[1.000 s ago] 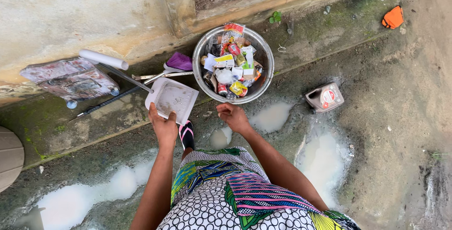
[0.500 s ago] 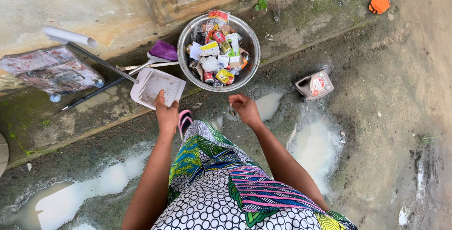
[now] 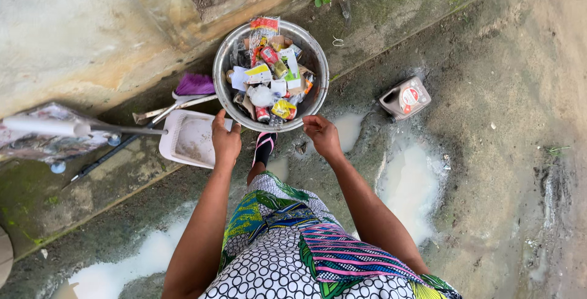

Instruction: The person carries a dustpan and a broom outside and sets them down, then lifts and rearranges basins, metal buckets, bowls, and cardboard boxes filled with trash by hand.

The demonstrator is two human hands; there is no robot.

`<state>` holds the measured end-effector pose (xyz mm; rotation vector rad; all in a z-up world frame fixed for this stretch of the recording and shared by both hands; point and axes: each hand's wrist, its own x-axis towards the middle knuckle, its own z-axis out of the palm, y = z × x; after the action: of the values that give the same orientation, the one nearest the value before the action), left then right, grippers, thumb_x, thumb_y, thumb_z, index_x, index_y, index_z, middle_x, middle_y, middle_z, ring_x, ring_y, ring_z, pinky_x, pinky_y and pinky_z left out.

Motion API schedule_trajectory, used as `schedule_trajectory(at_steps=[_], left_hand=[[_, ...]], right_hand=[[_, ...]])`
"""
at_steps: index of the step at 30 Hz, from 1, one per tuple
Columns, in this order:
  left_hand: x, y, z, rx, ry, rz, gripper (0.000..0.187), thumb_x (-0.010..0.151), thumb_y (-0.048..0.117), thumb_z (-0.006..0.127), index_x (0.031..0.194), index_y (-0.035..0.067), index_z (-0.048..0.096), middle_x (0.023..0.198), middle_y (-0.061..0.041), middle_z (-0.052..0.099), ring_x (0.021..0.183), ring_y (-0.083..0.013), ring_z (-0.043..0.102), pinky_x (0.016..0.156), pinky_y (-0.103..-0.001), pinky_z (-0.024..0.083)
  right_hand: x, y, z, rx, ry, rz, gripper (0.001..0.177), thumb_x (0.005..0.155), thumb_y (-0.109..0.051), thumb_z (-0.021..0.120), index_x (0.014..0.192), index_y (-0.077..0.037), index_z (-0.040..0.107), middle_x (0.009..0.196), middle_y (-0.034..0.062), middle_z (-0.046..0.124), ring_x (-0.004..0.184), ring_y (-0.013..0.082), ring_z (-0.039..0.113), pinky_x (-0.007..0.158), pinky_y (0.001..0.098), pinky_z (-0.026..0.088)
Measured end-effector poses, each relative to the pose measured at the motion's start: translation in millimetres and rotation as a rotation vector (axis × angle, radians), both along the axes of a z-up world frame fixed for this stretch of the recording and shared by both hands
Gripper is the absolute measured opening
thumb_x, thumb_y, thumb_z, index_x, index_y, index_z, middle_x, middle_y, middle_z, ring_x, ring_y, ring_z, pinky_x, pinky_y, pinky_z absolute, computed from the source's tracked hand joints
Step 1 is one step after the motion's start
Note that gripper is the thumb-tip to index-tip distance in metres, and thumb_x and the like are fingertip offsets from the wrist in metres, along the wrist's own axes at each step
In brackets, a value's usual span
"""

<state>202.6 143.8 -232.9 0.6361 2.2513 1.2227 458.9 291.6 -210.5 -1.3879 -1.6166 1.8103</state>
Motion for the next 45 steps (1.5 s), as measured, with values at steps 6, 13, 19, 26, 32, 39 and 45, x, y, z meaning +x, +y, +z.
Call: schedule_trajectory(at_steps=[6, 13, 19, 26, 32, 39, 45], left_hand=[[-47, 49, -42, -0.051, 0.078, -0.095, 0.053, 0.091, 0.012, 0.072, 0.139, -0.002, 0.055, 0.141, -0.024, 0.057, 0.132, -0.0379, 0.054, 0.112, -0.042, 0.041], [-100, 94, -99, -0.109, -0.025, -0.071, 0.052, 0.09, 0.013, 0.07, 0.137, -0.002, 0.056, 0.141, -0.023, 0.057, 0.131, -0.0368, 0.056, 0.111, -0.042, 0.041], [-129, 118, -162, -0.211, -0.026, -0.072, 0.051, 0.091, 0.015, 0.07, 0.137, -0.003, 0.056, 0.141, -0.024, 0.057, 0.131, -0.0378, 0.056, 0.111, -0.043, 0.042], [-158, 142, -234, -0.299, 0.037, -0.137, 0.051, 0.093, 0.02, 0.072, 0.136, -0.004, 0.056, 0.138, -0.024, 0.059, 0.13, -0.0385, 0.055, 0.111, -0.044, 0.041], [-175, 166, -264, -0.426, 0.002, -0.143, 0.057, 0.092, 0.021, 0.072, 0.14, -0.002, 0.052, 0.142, -0.024, 0.054, 0.133, -0.0396, 0.051, 0.112, -0.045, 0.04], [-202, 183, -310, -0.539, -0.054, -0.092, 0.067, 0.09, 0.02, 0.075, 0.146, -0.003, 0.046, 0.151, -0.025, 0.045, 0.138, -0.0403, 0.045, 0.115, -0.043, 0.039], [-232, 191, -343, -0.618, -0.055, -0.095, 0.076, 0.089, 0.023, 0.076, 0.15, -0.002, 0.041, 0.155, -0.026, 0.04, 0.143, -0.0418, 0.039, 0.118, -0.045, 0.033]], right_hand=[[-17, 38, -56, -0.054, 0.012, -0.089, 0.03, 0.092, -0.003, 0.066, 0.122, 0.002, 0.065, 0.114, 0.0076, 0.071, 0.105, 0.0148, 0.068, 0.093, 0.0286, 0.057], [-22, 73, -110, -0.054, -0.148, -0.161, 0.032, 0.091, -0.005, 0.068, 0.122, 0.002, 0.068, 0.113, 0.0088, 0.074, 0.103, 0.0159, 0.069, 0.089, 0.0297, 0.055], [-7, 92, -174, -0.071, -0.26, -0.211, 0.035, 0.089, -0.005, 0.067, 0.124, 0.0, 0.067, 0.115, 0.0081, 0.074, 0.105, 0.0161, 0.07, 0.091, 0.0298, 0.055], [14, 104, -242, -0.218, -0.201, -0.306, 0.044, 0.089, -0.008, 0.071, 0.131, 0.002, 0.062, 0.127, 0.0147, 0.068, 0.116, 0.0225, 0.066, 0.098, 0.0345, 0.053], [21, 112, -285, -0.283, -0.334, -0.355, 0.059, 0.085, -0.013, 0.076, 0.139, -0.001, 0.056, 0.143, 0.0179, 0.06, 0.132, 0.0285, 0.057, 0.107, 0.039, 0.048], [23, 128, -333, -0.335, -0.375, -0.467, 0.078, 0.081, -0.012, 0.08, 0.149, 0.0, 0.045, 0.156, 0.0224, 0.046, 0.146, 0.0337, 0.044, 0.117, 0.04, 0.039], [21, 141, -361, -0.392, -0.482, -0.54, 0.089, 0.078, -0.012, 0.081, 0.155, -0.004, 0.036, 0.157, 0.0199, 0.042, 0.145, 0.0314, 0.04, 0.113, 0.0396, 0.037]])
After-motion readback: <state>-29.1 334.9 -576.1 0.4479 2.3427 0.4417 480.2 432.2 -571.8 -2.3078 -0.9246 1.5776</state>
